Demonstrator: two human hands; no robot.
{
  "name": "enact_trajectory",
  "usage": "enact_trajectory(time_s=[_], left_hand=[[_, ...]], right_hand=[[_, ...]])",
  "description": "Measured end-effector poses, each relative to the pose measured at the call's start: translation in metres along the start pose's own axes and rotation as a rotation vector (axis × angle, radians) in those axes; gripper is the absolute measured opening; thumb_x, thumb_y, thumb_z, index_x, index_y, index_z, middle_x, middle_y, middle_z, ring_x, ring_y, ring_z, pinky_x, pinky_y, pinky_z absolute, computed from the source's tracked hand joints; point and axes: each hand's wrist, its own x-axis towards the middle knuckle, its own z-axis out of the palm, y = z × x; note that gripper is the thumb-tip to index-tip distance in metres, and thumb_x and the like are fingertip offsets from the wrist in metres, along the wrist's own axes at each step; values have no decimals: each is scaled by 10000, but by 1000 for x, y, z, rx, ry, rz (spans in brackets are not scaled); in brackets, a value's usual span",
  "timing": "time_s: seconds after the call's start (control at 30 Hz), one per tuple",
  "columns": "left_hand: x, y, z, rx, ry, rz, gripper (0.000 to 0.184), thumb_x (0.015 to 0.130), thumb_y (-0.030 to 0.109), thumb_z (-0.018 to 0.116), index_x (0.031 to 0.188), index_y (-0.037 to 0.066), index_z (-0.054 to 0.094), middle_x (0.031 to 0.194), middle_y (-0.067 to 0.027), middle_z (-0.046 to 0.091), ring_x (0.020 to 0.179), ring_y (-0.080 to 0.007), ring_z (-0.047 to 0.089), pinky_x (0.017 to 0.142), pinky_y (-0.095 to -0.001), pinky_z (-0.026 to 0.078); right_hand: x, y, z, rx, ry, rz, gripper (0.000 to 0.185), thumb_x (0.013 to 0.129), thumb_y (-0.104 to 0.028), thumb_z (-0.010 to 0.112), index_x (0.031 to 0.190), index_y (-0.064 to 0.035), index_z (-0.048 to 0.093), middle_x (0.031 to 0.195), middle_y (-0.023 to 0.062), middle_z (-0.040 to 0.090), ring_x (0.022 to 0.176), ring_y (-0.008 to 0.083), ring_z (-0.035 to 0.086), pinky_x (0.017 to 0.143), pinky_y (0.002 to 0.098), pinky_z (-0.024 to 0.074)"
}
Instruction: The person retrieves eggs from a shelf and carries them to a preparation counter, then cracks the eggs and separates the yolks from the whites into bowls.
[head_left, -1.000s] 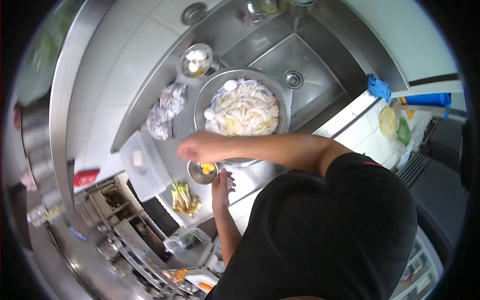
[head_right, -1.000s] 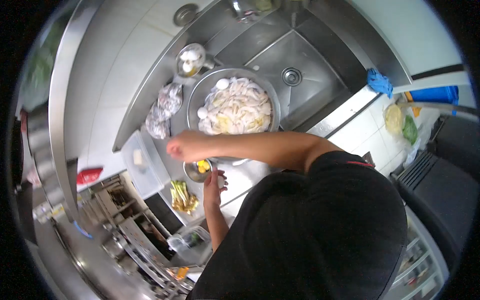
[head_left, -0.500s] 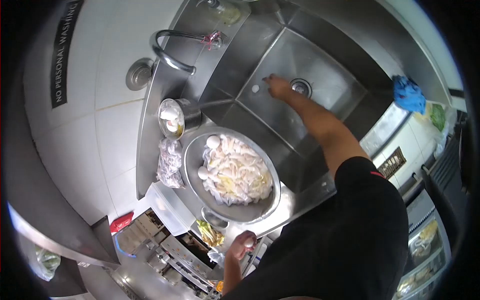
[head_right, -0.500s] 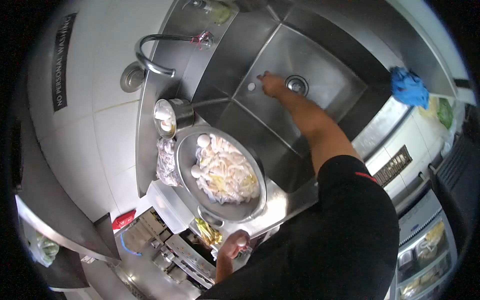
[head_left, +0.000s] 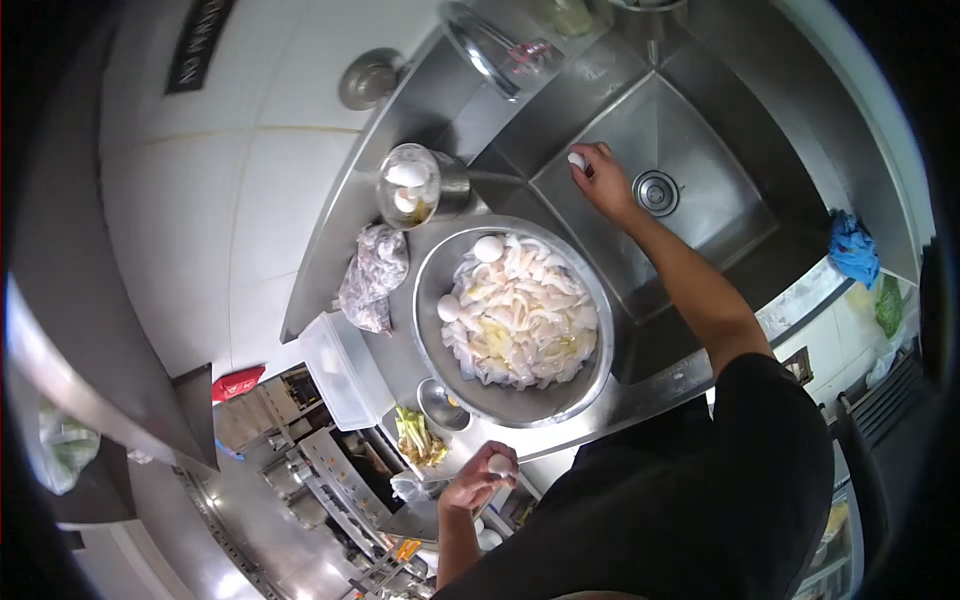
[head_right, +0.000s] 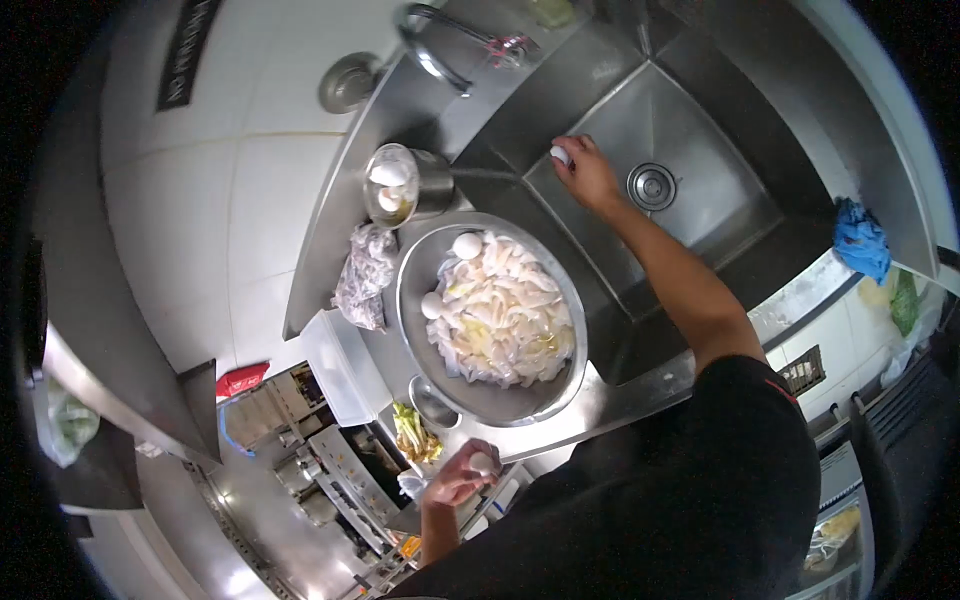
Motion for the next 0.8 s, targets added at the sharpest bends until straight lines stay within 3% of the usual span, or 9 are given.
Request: enact_trajectory(time_s=[0.07, 0.17, 0.23, 0.33, 0.43, 0.5, 0.6, 0.63, 0.8], left_hand=[[-2, 18, 11, 58, 58, 79, 444, 888, 83, 680, 1270, 1, 470, 1162, -126, 557, 1014, -225, 613, 833, -366, 553], [7, 36, 25, 129, 290, 150, 369, 986, 140, 590, 1319, 20, 487, 1137, -99, 586, 976, -212, 628, 788, -346, 557], [12, 46, 26, 204, 377, 173, 359, 1018, 187, 569, 1333, 28, 506, 1092, -73, 605, 917, -186, 633, 753, -321, 557], [12, 58, 28, 172, 372, 288, 342, 1013, 183, 587, 1321, 40, 540, 1022, -46, 617, 841, -142, 618, 715, -288, 548], [12, 53, 19, 189, 377, 387, 388, 984, 102, 580, 1365, 52, 525, 993, -45, 597, 831, -128, 598, 732, -295, 550], [15, 46, 8, 189, 339, 463, 465, 957, 43, 546, 1419, 54, 490, 999, -50, 584, 841, -127, 589, 754, -307, 555], [17, 40, 6, 221, 307, 492, 491, 955, 28, 534, 1441, 35, 462, 994, -63, 588, 854, -144, 594, 776, -311, 554], [18, 38, 5, 287, 292, 508, 507, 958, 60, 571, 1447, 11, 447, 1050, -98, 614, 857, -146, 617, 782, -306, 547], [45, 36, -3, 508, 443, 687, 531, 922, 138, 684, 1386, -31, 488, 1074, -143, 669, 838, -157, 665, 773, -304, 547]], right_hand=[[-4, -89, -27, 177, 61, -91, 284, 920, -184, 678, 1184, -89, 637, 1088, 116, 618, 840, 294, 653, 792, 434, 541], [7, -198, -24, 148, 26, -406, 295, 915, -217, 692, 1181, -98, 644, 1046, 104, 625, 796, 302, 636, 768, 427, 542], [25, -238, 5, -11, -76, -579, 280, 931, -213, 685, 1185, -101, 648, 1028, 96, 624, 812, 263, 642, 688, 359, 524], [21, -269, 42, -339, -85, -757, 253, 941, -239, 656, 1160, -111, 653, 1025, 102, 640, 856, 303, 657, 695, 408, 533], [-29, -285, 40, -394, -432, -376, 290, 905, -336, 666, 1082, -107, 676, 954, 125, 709, 894, 350, 676, 789, 464, 554], [-66, -264, 48, -715, -552, -277, 274, 908, -268, 650, 1125, -101, 670, 1082, 133, 705, 966, 333, 676, 803, 456, 563], [-102, -227, 76, -896, -293, -489, 286, 906, -195, 630, 1175, -101, 653, 1182, 144, 667, 1075, 322, 650, 830, 462, 563], [-105, -227, 82, -917, -363, -397, 289, 903, -155, 621, 1184, -90, 637, 1239, 171, 623, 1155, 333, 611, 857, 473, 557], [-102, -223, 92, -1002, -256, -268, 309, 865, -193, 665, 1155, -91, 632, 1191, 207, 625, 1130, 358, 616, 886, 478, 537]])
